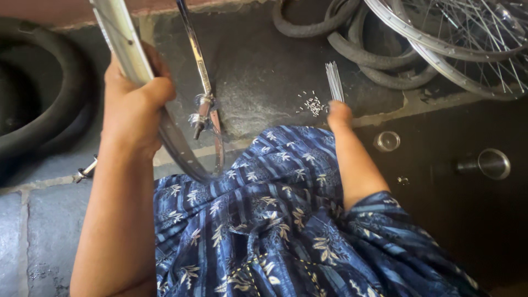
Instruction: The person sits on the floor and threads bicycle spokes into a wheel hub, fanning them out, then holds the rim upright and laces the spokes into the rim holes, seating each spoke by hand.
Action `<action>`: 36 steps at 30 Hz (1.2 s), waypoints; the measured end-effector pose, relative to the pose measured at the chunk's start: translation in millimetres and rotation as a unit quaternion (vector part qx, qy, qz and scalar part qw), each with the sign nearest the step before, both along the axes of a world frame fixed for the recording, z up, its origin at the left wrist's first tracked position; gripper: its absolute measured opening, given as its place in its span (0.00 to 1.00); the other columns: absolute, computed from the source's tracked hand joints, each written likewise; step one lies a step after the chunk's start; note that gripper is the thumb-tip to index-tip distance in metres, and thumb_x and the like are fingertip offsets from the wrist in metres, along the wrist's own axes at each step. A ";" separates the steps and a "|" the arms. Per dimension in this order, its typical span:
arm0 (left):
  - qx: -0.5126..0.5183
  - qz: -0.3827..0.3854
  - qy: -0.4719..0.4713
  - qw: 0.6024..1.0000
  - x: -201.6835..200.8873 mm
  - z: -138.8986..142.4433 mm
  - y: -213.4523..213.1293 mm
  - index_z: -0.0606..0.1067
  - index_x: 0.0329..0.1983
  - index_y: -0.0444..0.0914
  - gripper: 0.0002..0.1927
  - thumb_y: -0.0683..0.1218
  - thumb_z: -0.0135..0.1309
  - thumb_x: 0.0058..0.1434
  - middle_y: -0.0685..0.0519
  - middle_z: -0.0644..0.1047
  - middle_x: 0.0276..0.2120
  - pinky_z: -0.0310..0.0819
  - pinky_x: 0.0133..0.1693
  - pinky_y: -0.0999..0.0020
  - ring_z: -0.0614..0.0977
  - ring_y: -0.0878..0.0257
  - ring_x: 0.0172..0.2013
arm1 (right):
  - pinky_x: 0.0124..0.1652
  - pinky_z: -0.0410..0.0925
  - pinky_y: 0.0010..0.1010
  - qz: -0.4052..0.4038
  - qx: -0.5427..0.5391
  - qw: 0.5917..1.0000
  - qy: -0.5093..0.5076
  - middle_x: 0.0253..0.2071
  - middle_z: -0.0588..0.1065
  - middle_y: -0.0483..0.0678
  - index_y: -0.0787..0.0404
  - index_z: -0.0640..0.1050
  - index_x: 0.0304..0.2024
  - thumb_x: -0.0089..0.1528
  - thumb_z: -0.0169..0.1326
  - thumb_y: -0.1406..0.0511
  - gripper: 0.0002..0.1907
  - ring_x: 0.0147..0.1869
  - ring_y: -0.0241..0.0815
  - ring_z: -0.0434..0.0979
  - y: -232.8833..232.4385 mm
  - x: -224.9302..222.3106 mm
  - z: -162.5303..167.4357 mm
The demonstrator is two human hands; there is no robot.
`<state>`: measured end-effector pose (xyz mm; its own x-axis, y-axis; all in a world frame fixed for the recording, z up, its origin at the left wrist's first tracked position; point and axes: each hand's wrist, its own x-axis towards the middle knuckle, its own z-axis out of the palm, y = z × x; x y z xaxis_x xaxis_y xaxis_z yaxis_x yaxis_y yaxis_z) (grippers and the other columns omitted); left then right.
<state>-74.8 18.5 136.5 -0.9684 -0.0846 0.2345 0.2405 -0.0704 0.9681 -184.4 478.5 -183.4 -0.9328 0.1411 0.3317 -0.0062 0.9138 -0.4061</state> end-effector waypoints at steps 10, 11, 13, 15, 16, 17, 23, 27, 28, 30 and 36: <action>0.023 0.001 -0.037 0.999 21.3 10.8 8.3 0.68 0.38 0.37 0.14 0.32 0.50 0.49 0.54 0.72 0.33 0.65 0.36 0.71 0.72 0.66 0.34 | 0.44 0.74 0.49 -0.103 0.079 0.970 -0.208 0.40 0.79 0.60 0.59 0.82 0.36 0.60 0.62 0.66 0.04 0.46 0.63 0.80 -7.3 -19.3 -22.1; 0.026 0.004 -0.040 0.999 22.4 10.8 10.3 0.68 0.37 0.37 0.14 0.32 0.50 0.48 0.54 0.72 0.32 0.64 0.35 0.71 0.72 0.66 0.33 | 0.43 0.74 0.50 -0.115 0.083 0.965 -0.218 0.41 0.79 0.60 0.59 0.82 0.38 0.59 0.63 0.65 0.06 0.46 0.63 0.80 -10.0 -21.3 -22.3; 0.026 0.015 -0.042 0.999 21.7 11.2 13.8 0.68 0.36 0.37 0.14 0.33 0.50 0.47 0.54 0.72 0.31 0.64 0.34 0.71 0.72 0.66 0.32 | 0.44 0.73 0.50 -0.139 0.068 0.963 -0.221 0.42 0.79 0.59 0.58 0.82 0.39 0.58 0.61 0.66 0.06 0.48 0.63 0.79 -12.7 -25.2 -21.6; 0.022 0.031 -0.046 0.998 22.4 10.0 17.6 0.68 0.36 0.38 0.14 0.33 0.51 0.47 0.54 0.71 0.31 0.64 0.34 0.72 0.72 0.66 0.33 | 0.46 0.73 0.51 -0.169 0.052 0.961 -0.214 0.43 0.79 0.60 0.60 0.82 0.39 0.62 0.57 0.67 0.05 0.49 0.63 0.79 -14.7 -28.3 -21.3; 0.028 0.031 -0.043 0.998 22.9 9.4 18.3 0.68 0.36 0.38 0.14 0.33 0.51 0.47 0.54 0.71 0.31 0.64 0.34 0.71 0.72 0.66 0.33 | 0.46 0.73 0.50 -0.189 0.042 0.959 -0.205 0.44 0.79 0.62 0.62 0.82 0.39 0.66 0.53 0.67 0.08 0.49 0.63 0.80 -14.5 -28.8 -21.1; 0.034 0.030 -0.039 0.998 22.7 8.9 18.0 0.68 0.36 0.38 0.13 0.33 0.51 0.47 0.54 0.71 0.31 0.64 0.34 0.71 0.71 0.66 0.33 | 0.46 0.73 0.50 -0.210 0.032 0.957 -0.196 0.44 0.79 0.63 0.64 0.82 0.38 0.70 0.49 0.67 0.12 0.49 0.64 0.80 -14.8 -29.0 -21.1; 0.077 0.016 -0.012 0.997 15.4 0.3 19.0 0.67 0.37 0.39 0.14 0.32 0.51 0.49 0.55 0.70 0.32 0.64 0.35 0.71 0.71 0.66 0.34 | 0.49 0.72 0.49 -0.261 -0.051 0.943 -0.201 0.46 0.79 0.65 0.67 0.81 0.39 0.69 0.47 0.67 0.13 0.52 0.64 0.80 -9.5 -28.3 -24.0; 0.057 0.015 -0.006 0.998 11.3 -5.4 21.1 0.68 0.37 0.38 0.14 0.32 0.51 0.49 0.56 0.70 0.32 0.65 0.37 0.71 0.71 0.66 0.34 | 0.43 0.73 0.49 -0.177 0.059 0.966 -0.178 0.40 0.79 0.63 0.65 0.81 0.39 0.61 0.51 0.70 0.08 0.46 0.64 0.80 -8.5 -29.6 -23.5; 0.046 0.020 -0.008 0.999 9.9 -6.1 21.0 0.68 0.37 0.38 0.14 0.32 0.51 0.49 0.56 0.70 0.32 0.65 0.36 0.71 0.71 0.67 0.34 | 0.42 0.73 0.49 -0.164 0.051 0.973 -0.151 0.38 0.79 0.63 0.66 0.80 0.40 0.59 0.54 0.71 0.08 0.44 0.64 0.80 -11.6 -29.6 -21.0; 0.024 0.030 -0.012 0.999 7.1 -8.3 22.3 0.68 0.36 0.38 0.13 0.32 0.51 0.48 0.57 0.69 0.31 0.65 0.35 0.72 0.71 0.68 0.33 | 0.41 0.73 0.46 -0.118 -0.013 0.989 -0.086 0.35 0.80 0.61 0.66 0.80 0.40 0.58 0.56 0.71 0.08 0.40 0.61 0.81 -21.6 -30.8 -15.5; 0.039 0.032 -0.008 0.999 -0.7 -17.1 29.1 0.69 0.36 0.38 0.11 0.33 0.52 0.51 0.57 0.70 0.30 0.67 0.35 0.72 0.71 0.69 0.32 | 0.36 0.74 0.24 0.097 -0.504 0.858 -0.019 0.33 0.80 0.47 0.66 0.79 0.44 0.62 0.58 0.72 0.08 0.34 0.33 0.80 -118.0 -8.3 93.4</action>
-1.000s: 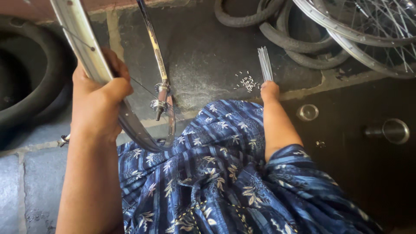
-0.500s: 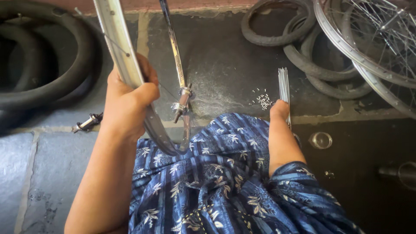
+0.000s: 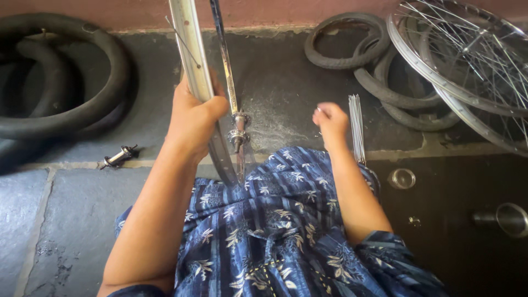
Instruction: The person sits on the floor and threads bicycle spokes into a wheel hub, fanning them out, then holds the rim upright and laces the spokes into the rim holes, seating each spoke by hand.
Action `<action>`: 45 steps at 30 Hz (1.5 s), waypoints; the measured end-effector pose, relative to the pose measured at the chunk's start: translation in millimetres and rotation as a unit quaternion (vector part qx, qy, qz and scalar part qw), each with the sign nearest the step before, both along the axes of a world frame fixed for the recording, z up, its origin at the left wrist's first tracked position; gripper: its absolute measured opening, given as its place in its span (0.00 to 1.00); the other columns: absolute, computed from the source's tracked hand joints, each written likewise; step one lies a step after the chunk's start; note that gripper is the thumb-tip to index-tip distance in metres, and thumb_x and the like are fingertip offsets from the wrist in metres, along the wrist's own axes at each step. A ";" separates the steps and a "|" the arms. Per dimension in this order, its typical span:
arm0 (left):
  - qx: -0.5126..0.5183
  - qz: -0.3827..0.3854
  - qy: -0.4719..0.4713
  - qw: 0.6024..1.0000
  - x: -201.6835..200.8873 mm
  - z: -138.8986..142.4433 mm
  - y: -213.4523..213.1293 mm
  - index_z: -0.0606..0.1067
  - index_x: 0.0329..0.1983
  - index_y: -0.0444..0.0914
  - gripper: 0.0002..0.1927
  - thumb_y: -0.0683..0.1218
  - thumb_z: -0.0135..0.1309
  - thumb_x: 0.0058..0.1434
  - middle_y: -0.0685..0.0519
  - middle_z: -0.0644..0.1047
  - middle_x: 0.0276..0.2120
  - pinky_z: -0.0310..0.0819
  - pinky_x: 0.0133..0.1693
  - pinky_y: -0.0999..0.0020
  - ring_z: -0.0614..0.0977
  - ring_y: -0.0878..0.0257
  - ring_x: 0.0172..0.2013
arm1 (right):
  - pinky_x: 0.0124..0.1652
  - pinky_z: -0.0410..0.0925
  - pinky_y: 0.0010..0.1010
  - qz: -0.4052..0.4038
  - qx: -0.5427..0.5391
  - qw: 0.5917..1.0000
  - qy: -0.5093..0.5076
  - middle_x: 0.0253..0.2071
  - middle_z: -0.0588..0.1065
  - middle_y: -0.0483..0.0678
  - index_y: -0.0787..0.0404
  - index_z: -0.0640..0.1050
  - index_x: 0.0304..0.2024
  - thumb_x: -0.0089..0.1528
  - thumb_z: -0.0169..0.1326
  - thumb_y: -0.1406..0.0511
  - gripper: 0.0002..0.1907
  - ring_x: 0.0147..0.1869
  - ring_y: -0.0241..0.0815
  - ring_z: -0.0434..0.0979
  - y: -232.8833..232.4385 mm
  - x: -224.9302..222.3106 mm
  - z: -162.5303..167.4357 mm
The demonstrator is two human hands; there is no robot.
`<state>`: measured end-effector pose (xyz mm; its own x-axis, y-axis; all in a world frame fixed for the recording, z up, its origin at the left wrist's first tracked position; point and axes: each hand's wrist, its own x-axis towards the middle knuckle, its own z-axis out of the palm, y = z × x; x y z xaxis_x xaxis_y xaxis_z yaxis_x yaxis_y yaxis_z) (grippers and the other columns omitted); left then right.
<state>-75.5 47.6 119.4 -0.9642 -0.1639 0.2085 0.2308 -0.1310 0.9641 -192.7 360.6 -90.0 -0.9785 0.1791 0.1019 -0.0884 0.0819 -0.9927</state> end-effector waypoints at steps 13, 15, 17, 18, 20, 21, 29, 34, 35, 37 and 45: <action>0.015 0.004 -0.012 1.000 -2.5 -9.0 8.8 0.71 0.41 0.39 0.17 0.33 0.51 0.48 0.59 0.70 0.30 0.69 0.31 0.72 0.73 0.69 0.30 | 0.48 0.71 0.33 0.420 0.301 0.721 0.462 0.41 0.76 0.50 0.65 0.75 0.49 0.73 0.51 0.70 0.04 0.46 0.43 0.79 -156.3 40.7 341.5; 0.012 -0.002 0.011 1.000 -4.9 -11.2 10.2 0.70 0.43 0.39 0.18 0.32 0.51 0.48 0.59 0.70 0.30 0.67 0.32 0.73 0.72 0.69 0.30 | 0.46 0.71 0.34 0.429 0.344 0.701 0.455 0.40 0.76 0.50 0.64 0.75 0.48 0.73 0.50 0.68 0.05 0.44 0.45 0.79 -166.8 30.3 344.9; 0.011 0.003 0.016 1.000 -6.5 -13.8 10.5 0.70 0.43 0.39 0.18 0.32 0.51 0.49 0.59 0.70 0.30 0.67 0.32 0.73 0.72 0.69 0.30 | 0.47 0.71 0.34 0.424 0.394 0.665 0.473 0.42 0.77 0.51 0.64 0.76 0.48 0.73 0.49 0.69 0.06 0.45 0.45 0.79 -172.8 21.5 341.6; 0.010 0.004 0.018 1.000 -7.3 -15.0 10.6 0.70 0.43 0.40 0.18 0.32 0.51 0.49 0.59 0.70 0.30 0.67 0.33 0.73 0.72 0.70 0.31 | 0.47 0.71 0.35 0.434 0.395 0.664 0.463 0.42 0.77 0.51 0.64 0.76 0.49 0.73 0.49 0.68 0.06 0.45 0.44 0.79 -174.9 17.1 339.7; 0.016 0.002 0.017 1.000 -8.4 -17.1 10.3 0.70 0.42 0.40 0.18 0.33 0.51 0.49 0.59 0.70 0.30 0.67 0.32 0.73 0.72 0.70 0.30 | 0.48 0.71 0.35 0.456 0.398 0.663 0.441 0.41 0.77 0.50 0.64 0.76 0.50 0.72 0.49 0.68 0.07 0.45 0.44 0.79 -179.1 9.7 335.7; 0.018 0.001 0.016 1.000 -8.6 -18.3 9.7 0.70 0.42 0.40 0.17 0.33 0.51 0.49 0.59 0.70 0.30 0.67 0.32 0.73 0.72 0.70 0.30 | 0.48 0.72 0.34 0.472 0.383 0.667 0.430 0.41 0.77 0.50 0.64 0.75 0.49 0.72 0.49 0.68 0.07 0.45 0.43 0.80 -182.3 6.2 334.4; -0.012 0.012 0.001 1.000 -4.8 -22.1 12.1 0.69 0.33 0.40 0.11 0.34 0.53 0.48 0.59 0.69 0.27 0.67 0.31 0.72 0.70 0.69 0.28 | 0.43 0.74 0.28 0.542 0.317 0.712 0.314 0.36 0.77 0.49 0.65 0.77 0.46 0.73 0.47 0.68 0.07 0.40 0.37 0.79 -184.0 7.5 343.1; -0.011 0.008 -0.001 1.000 -3.6 -20.3 11.4 0.69 0.31 0.40 0.10 0.34 0.52 0.48 0.59 0.68 0.26 0.66 0.31 0.72 0.70 0.69 0.27 | 0.37 0.73 0.28 0.513 0.404 0.678 0.337 0.35 0.78 0.48 0.63 0.77 0.45 0.70 0.52 0.67 0.06 0.37 0.36 0.80 -183.5 15.1 354.8; -0.005 0.006 -0.005 1.000 -3.3 -20.1 11.5 0.69 0.31 0.40 0.10 0.34 0.52 0.48 0.59 0.68 0.26 0.66 0.30 0.72 0.70 0.69 0.27 | 0.35 0.72 0.29 0.509 0.416 0.673 0.340 0.35 0.78 0.48 0.63 0.78 0.44 0.70 0.53 0.67 0.06 0.36 0.37 0.80 -183.0 15.8 355.9; -0.007 0.008 -0.010 1.000 -2.0 -20.5 12.0 0.69 0.31 0.40 0.10 0.34 0.52 0.48 0.59 0.68 0.26 0.66 0.30 0.72 0.70 0.69 0.27 | 0.36 0.72 0.29 0.505 0.420 0.649 0.384 0.36 0.78 0.49 0.63 0.78 0.46 0.72 0.54 0.66 0.05 0.37 0.38 0.80 -183.6 16.4 356.7; -0.023 0.018 -0.020 0.999 -1.0 -22.4 15.0 0.70 0.32 0.40 0.11 0.33 0.53 0.48 0.59 0.69 0.26 0.66 0.30 0.72 0.70 0.70 0.27 | 0.24 0.68 0.39 0.312 0.634 0.530 0.469 0.23 0.77 0.56 0.65 0.82 0.33 0.67 0.57 0.61 0.14 0.22 0.49 0.76 -202.1 31.5 352.3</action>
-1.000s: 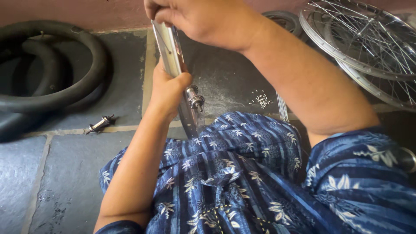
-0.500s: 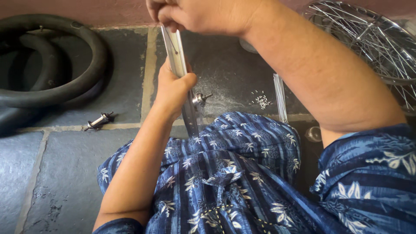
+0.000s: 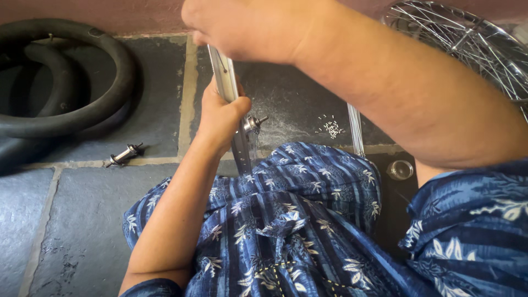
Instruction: The person sits on the floor and threads bicycle spokes into a wheel hub, fanning them out, then holds the rim upright and laces the spokes into the rim holes, seating each spoke by hand.
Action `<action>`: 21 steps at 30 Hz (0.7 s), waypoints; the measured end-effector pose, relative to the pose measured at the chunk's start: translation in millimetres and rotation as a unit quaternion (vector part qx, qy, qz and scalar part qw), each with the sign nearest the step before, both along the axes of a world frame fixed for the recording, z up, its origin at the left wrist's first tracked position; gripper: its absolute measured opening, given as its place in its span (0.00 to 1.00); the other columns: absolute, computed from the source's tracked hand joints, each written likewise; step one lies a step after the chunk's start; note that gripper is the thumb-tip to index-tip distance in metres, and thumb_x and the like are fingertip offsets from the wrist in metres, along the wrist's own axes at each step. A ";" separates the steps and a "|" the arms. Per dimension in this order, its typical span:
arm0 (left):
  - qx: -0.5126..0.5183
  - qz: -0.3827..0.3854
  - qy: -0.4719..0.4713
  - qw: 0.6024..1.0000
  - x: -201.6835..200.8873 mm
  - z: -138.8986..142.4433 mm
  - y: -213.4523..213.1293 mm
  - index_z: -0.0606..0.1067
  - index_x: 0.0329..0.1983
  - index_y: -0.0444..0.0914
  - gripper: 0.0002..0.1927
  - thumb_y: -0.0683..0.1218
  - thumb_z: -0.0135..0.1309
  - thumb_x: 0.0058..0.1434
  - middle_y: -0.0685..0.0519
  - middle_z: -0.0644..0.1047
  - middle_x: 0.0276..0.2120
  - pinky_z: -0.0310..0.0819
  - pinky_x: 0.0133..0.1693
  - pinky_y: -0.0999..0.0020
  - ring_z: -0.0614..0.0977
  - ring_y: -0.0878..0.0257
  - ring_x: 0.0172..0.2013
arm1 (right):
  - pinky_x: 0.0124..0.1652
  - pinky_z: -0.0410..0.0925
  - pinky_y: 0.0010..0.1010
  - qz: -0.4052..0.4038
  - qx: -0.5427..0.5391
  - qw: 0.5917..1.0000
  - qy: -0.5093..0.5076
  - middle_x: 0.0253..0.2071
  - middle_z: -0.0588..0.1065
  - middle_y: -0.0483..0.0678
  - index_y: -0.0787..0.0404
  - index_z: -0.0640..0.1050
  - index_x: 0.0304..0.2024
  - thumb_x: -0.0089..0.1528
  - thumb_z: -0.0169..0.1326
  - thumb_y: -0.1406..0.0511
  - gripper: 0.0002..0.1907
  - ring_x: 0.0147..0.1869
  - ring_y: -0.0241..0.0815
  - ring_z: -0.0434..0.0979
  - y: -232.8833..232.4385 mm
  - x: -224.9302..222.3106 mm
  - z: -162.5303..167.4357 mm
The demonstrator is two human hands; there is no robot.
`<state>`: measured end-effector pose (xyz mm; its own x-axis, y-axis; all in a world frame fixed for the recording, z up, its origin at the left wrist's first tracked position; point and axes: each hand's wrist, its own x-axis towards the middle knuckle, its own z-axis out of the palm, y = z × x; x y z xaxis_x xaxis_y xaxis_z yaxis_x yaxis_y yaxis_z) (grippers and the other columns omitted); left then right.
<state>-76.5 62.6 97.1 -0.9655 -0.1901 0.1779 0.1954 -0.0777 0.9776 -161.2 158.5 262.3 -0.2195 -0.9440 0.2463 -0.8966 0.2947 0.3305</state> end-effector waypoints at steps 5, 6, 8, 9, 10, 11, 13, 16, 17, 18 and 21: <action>0.017 -0.014 0.012 1.000 0.2 -3.4 0.7 0.69 0.33 0.40 0.11 0.33 0.52 0.49 0.59 0.69 0.27 0.66 0.30 0.72 0.70 0.69 0.27 | 0.28 0.68 0.42 -0.022 -0.010 0.987 -0.159 0.26 0.78 0.54 0.64 0.82 0.38 0.74 0.53 0.50 0.24 0.23 0.52 0.75 -0.6 1.4 10.4; 0.020 -0.014 0.011 1.000 0.1 -4.0 0.4 0.69 0.33 0.40 0.11 0.33 0.52 0.49 0.59 0.69 0.27 0.67 0.30 0.72 0.71 0.69 0.27 | 0.28 0.68 0.41 0.001 -0.034 0.984 -0.175 0.26 0.78 0.54 0.65 0.82 0.38 0.71 0.54 0.52 0.22 0.24 0.51 0.76 2.5 0.5 10.5; 0.024 -0.013 0.012 1.000 0.1 -5.3 0.0 0.69 0.33 0.40 0.11 0.33 0.52 0.48 0.59 0.69 0.27 0.67 0.30 0.72 0.71 0.69 0.28 | 0.29 0.69 0.39 0.050 -0.082 0.973 -0.210 0.28 0.78 0.54 0.66 0.80 0.39 0.66 0.58 0.55 0.18 0.27 0.49 0.76 11.3 -2.3 8.9; 0.026 -0.013 0.013 0.999 -0.1 -5.6 0.0 0.69 0.33 0.40 0.12 0.33 0.52 0.48 0.59 0.69 0.27 0.67 0.30 0.72 0.71 0.69 0.28 | 0.31 0.70 0.38 0.085 -0.083 0.972 -0.202 0.30 0.78 0.53 0.66 0.80 0.40 0.66 0.56 0.57 0.17 0.29 0.48 0.77 12.4 -4.4 7.0; 0.025 -0.012 0.015 0.999 -0.1 -6.0 0.2 0.70 0.33 0.40 0.12 0.33 0.52 0.48 0.59 0.69 0.27 0.67 0.30 0.72 0.71 0.69 0.28 | 0.33 0.70 0.38 0.119 -0.084 0.970 -0.193 0.32 0.78 0.53 0.66 0.80 0.40 0.67 0.55 0.58 0.15 0.32 0.48 0.78 13.2 -6.4 4.6; 0.024 -0.011 0.017 1.000 0.0 -6.1 0.4 0.70 0.33 0.40 0.12 0.33 0.52 0.48 0.59 0.70 0.27 0.67 0.30 0.72 0.71 0.69 0.28 | 0.35 0.71 0.37 0.153 -0.086 0.967 -0.185 0.34 0.79 0.53 0.66 0.79 0.41 0.68 0.53 0.60 0.14 0.34 0.47 0.78 13.6 -8.4 2.2; 0.019 -0.014 0.016 1.000 0.0 -6.1 1.0 0.70 0.33 0.39 0.12 0.33 0.52 0.48 0.58 0.69 0.27 0.66 0.30 0.72 0.71 0.69 0.28 | 0.36 0.71 0.36 0.141 -0.073 0.981 -0.112 0.34 0.78 0.53 0.66 0.80 0.40 0.70 0.55 0.60 0.14 0.33 0.47 0.78 8.6 -12.9 -2.1; 0.017 -0.020 0.015 1.000 1.4 -5.8 1.7 0.69 0.33 0.39 0.11 0.33 0.52 0.48 0.58 0.69 0.27 0.66 0.30 0.72 0.71 0.69 0.28 | 0.33 0.70 0.38 0.089 -0.040 0.994 -0.038 0.31 0.78 0.53 0.66 0.80 0.38 0.71 0.57 0.56 0.18 0.28 0.49 0.76 1.6 -16.8 -9.1; 0.020 -0.023 0.022 0.999 1.6 -5.6 2.0 0.69 0.34 0.39 0.12 0.32 0.52 0.48 0.58 0.69 0.28 0.66 0.30 0.72 0.71 0.69 0.28 | 0.30 0.70 0.38 0.065 -0.028 0.997 -0.021 0.29 0.78 0.53 0.66 0.80 0.38 0.72 0.58 0.55 0.19 0.26 0.50 0.76 1.2 -17.2 -12.4; 0.024 -0.027 0.028 0.999 2.0 -5.5 2.3 0.69 0.34 0.39 0.12 0.32 0.52 0.48 0.59 0.69 0.28 0.66 0.30 0.72 0.71 0.69 0.29 | 0.30 0.69 0.38 0.047 -0.045 0.995 -0.077 0.30 0.79 0.52 0.62 0.81 0.41 0.72 0.57 0.54 0.17 0.27 0.49 0.76 3.1 -17.8 -15.7; 0.024 -0.030 0.031 0.999 2.7 -4.9 1.9 0.69 0.34 0.39 0.12 0.32 0.52 0.49 0.59 0.70 0.28 0.67 0.31 0.72 0.72 0.69 0.29 | 0.31 0.69 0.37 0.053 -0.086 0.977 -0.190 0.32 0.79 0.51 0.59 0.81 0.46 0.70 0.57 0.55 0.14 0.28 0.47 0.77 6.9 -25.6 -23.2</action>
<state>-73.8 64.5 92.2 -0.9631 -0.1418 0.2288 0.2481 -0.1380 0.9589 -186.8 165.4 239.1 -0.2288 -0.9181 0.3237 -0.9735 0.2152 -0.0778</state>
